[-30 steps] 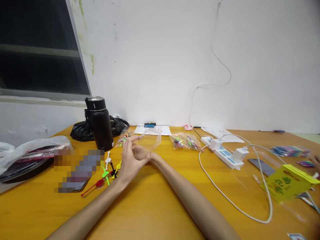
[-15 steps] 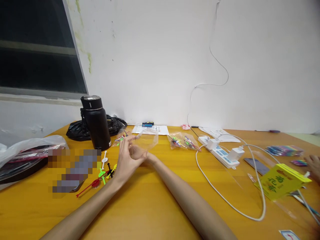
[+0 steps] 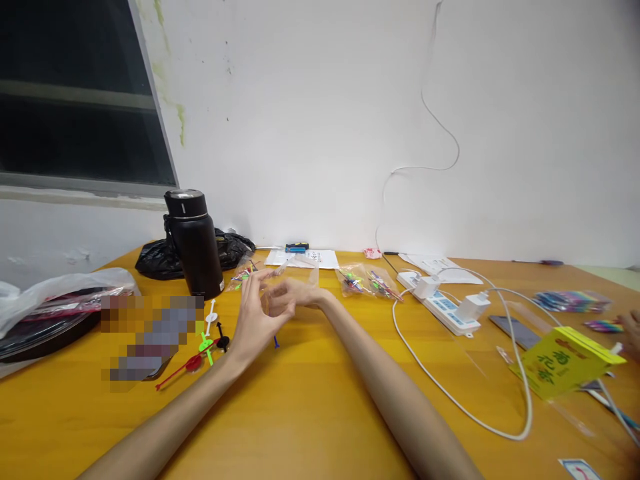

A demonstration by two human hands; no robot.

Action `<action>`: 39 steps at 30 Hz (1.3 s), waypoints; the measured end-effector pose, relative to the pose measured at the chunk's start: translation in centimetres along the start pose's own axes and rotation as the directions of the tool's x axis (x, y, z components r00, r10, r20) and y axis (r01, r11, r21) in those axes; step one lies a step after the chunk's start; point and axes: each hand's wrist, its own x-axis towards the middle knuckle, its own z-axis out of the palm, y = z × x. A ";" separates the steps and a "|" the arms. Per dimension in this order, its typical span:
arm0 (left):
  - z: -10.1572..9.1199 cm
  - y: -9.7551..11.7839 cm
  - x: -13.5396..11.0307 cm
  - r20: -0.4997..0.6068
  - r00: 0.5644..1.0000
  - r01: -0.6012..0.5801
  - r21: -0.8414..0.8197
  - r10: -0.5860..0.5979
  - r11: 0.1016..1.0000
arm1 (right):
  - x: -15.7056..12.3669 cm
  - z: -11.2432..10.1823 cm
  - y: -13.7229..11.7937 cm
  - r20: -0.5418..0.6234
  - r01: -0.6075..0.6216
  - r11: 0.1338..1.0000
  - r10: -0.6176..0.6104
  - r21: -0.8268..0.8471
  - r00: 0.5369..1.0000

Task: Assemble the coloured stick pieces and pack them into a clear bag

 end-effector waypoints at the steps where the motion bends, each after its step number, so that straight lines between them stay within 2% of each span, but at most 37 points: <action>1: 0.0 0.0 0.0 0.002 1.000 -0.005 0.006 0.005 1.000 | -0.2 -0.4 0.0 0.014 -0.011 1.000 0.011 0.008 1.000; 5: 0.1 -0.1 0.0 0.004 1.000 -0.014 0.020 0.014 1.000 | -0.1 -1.3 0.4 0.064 -0.059 0.998 0.056 0.039 0.996; 9: 0.2 -0.2 0.0 0.013 1.000 -0.004 0.007 0.004 1.000 | 0.5 -1.7 1.3 0.202 -0.140 0.983 0.114 0.118 0.973; 11: 0.2 -0.2 0.0 0.007 1.000 -0.001 0.000 0.001 1.000 | 0.6 -2.3 1.2 0.208 -0.148 0.982 0.121 0.120 0.971; 15: 0.0 0.2 0.2 -0.033 0.999 0.021 -0.021 -0.022 1.000 | -0.4 -5.2 -1.4 0.022 -0.129 0.991 0.129 -0.022 0.991; 18: -0.2 0.5 0.3 -0.041 0.998 0.047 -0.053 -0.049 0.997 | -2.3 -8.1 -5.1 -0.180 -0.050 0.984 0.018 -0.174 0.983; 20: -0.1 0.5 0.3 -0.023 0.995 0.096 -0.105 -0.099 0.990 | -3.9 -9.7 -7.6 -0.350 -0.016 0.972 -0.069 -0.236 0.934; 22: 0.1 0.3 0.2 0.007 0.983 0.184 -0.195 -0.186 0.963 | -5.4 -10.7 -9.9 -0.469 0.008 0.938 -0.181 -0.347 0.864; 24: 0.5 0.0 0.0 0.054 0.958 0.283 -0.290 -0.280 0.914 | -6.6 -11.0 -11.7 -0.528 0.041 0.902 -0.288 -0.431 0.799; 26: 0.9 -0.3 -0.2 0.103 0.934 0.355 -0.347 -0.341 0.868 | -7.2 -10.8 -12.9 -0.532 0.079 0.881 -0.352 -0.467 0.770; 27: 1.1 -0.3 -0.3 0.124 0.927 0.375 -0.360 -0.355 0.854 | -7.3 -10.5 -13.3 -0.519 0.097 0.874 -0.368 -0.475 0.771; 29: 1.2 -0.3 -0.6 0.153 0.920 0.391 -0.375 -0.360 0.840 | -7.0 -9.8 -13.6 -0.466 0.128 0.869 -0.375 -0.479 0.802; 35: 1.3 0.0 -0.7 0.186 0.907 0.421 -0.387 -0.377 0.821 | -5.1 -7.7 -11.9 -0.179 0.149 0.900 -0.240 -0.409 0.954; 37: 1.4 -0.2 -0.7 0.188 0.906 0.423 -0.377 -0.379 0.824 | -4.7 -7.4 -11.4 -0.122 0.165 0.910 -0.226 -0.380 0.966; 39: 1.5 -0.5 -0.6 0.193 0.904 0.427 -0.364 -0.381 0.828 | -4.4 -7.4 -11.0 -0.148 0.198 0.915 -0.263 -0.353 0.953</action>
